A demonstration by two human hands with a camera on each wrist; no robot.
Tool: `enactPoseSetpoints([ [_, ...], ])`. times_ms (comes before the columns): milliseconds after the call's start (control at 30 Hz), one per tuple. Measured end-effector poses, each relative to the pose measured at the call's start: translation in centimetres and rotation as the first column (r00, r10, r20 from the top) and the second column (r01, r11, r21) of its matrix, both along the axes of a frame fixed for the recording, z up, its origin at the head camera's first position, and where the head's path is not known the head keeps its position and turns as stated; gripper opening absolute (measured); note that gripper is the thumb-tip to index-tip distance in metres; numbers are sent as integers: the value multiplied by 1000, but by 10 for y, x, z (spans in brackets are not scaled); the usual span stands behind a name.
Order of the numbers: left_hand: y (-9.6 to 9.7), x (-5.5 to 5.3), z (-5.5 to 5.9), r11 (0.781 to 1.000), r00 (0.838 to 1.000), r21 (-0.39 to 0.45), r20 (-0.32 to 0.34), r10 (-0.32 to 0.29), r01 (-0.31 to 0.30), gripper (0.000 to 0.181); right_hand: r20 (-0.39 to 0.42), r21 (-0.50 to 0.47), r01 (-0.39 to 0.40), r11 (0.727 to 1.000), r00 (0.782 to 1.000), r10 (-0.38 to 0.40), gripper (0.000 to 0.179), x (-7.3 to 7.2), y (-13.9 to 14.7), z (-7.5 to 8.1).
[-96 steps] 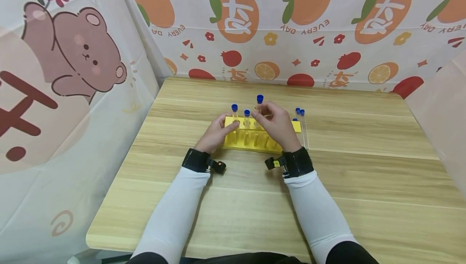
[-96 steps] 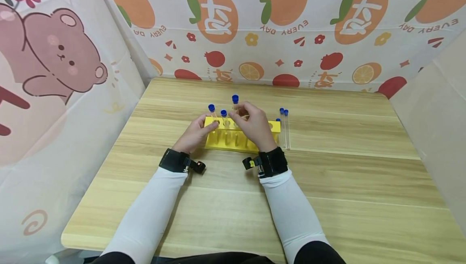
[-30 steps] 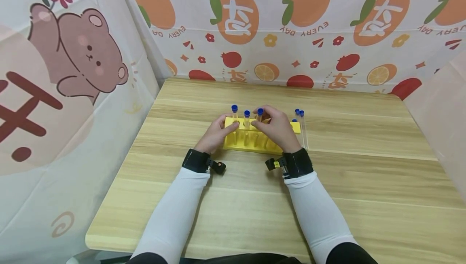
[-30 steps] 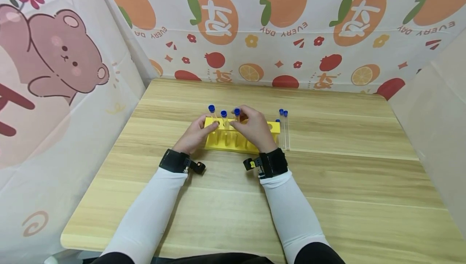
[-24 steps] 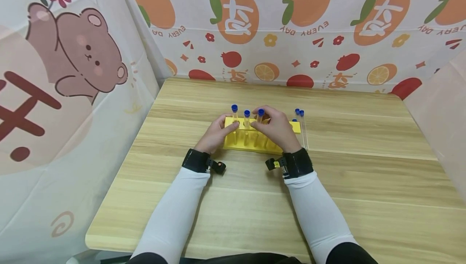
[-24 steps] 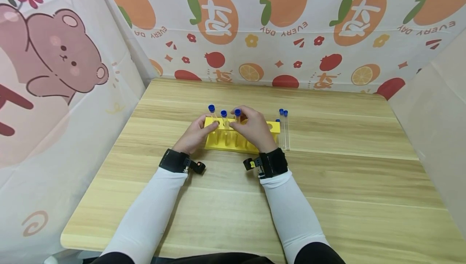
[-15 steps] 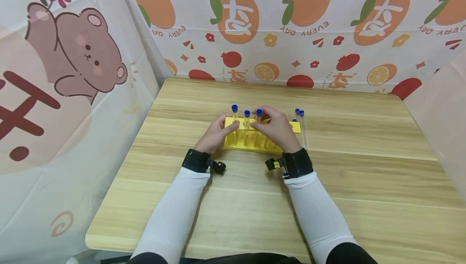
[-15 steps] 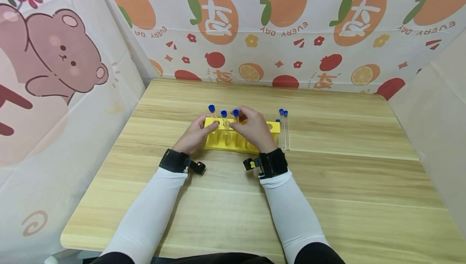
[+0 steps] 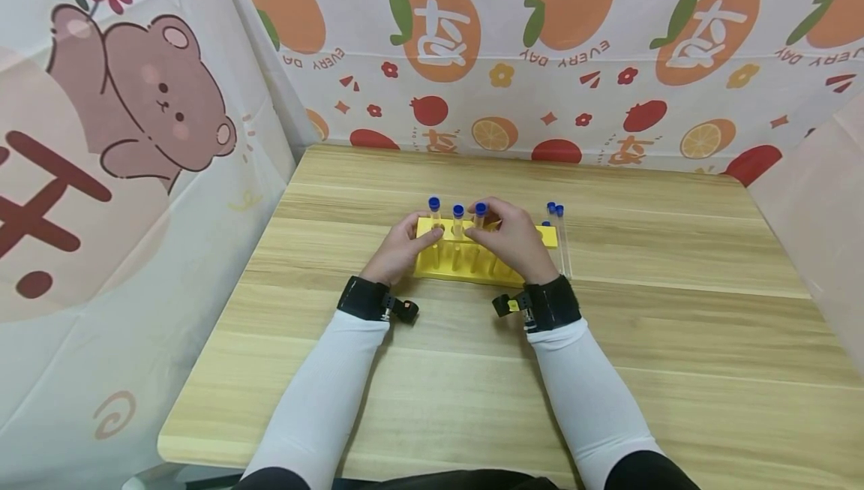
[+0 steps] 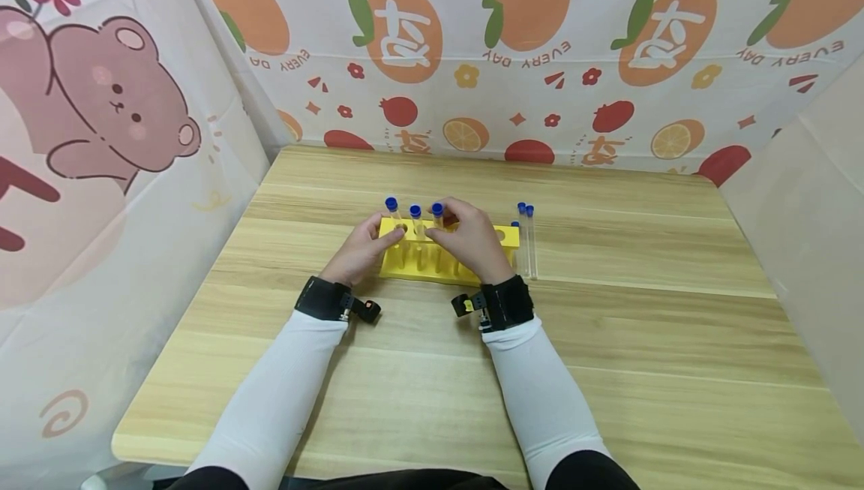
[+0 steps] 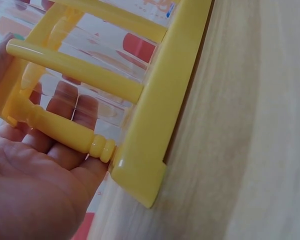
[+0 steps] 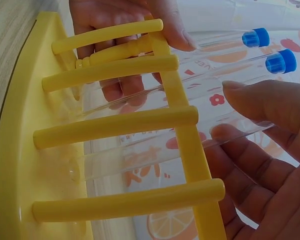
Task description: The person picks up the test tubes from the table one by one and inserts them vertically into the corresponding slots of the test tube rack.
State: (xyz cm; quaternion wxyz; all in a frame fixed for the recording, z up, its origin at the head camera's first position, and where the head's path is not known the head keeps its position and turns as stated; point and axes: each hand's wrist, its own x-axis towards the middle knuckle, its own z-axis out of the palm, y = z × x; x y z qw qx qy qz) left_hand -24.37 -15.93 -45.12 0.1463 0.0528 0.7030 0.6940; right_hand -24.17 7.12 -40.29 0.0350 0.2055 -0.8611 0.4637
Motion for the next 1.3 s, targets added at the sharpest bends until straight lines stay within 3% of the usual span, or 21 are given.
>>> enactPoseSetpoints([
  [300, 0, -1, -3, 1000, 1000, 10, -27, 3, -3, 49, 15, -4, 11, 1000, 1000, -11, 33, -1, 1, -1],
  [600, -2, -2, -4, 999, 993, 43, -113, -22, 27, 47, 35, -6, 16, 1000, 999, -16, 30, -1, 1, -1],
  [967, 0, -1, -1, 1000, 996, -9, -88, -7, 6, 34, 43, -8, 8, 1000, 999, -8, 30, 1, 2, 1],
  [1300, -1, -1, -1, 999, 993, -48, -117, -15, 10, 28, 51, -9, 2, 1000, 999, -1, 31, 2, 4, 1],
])
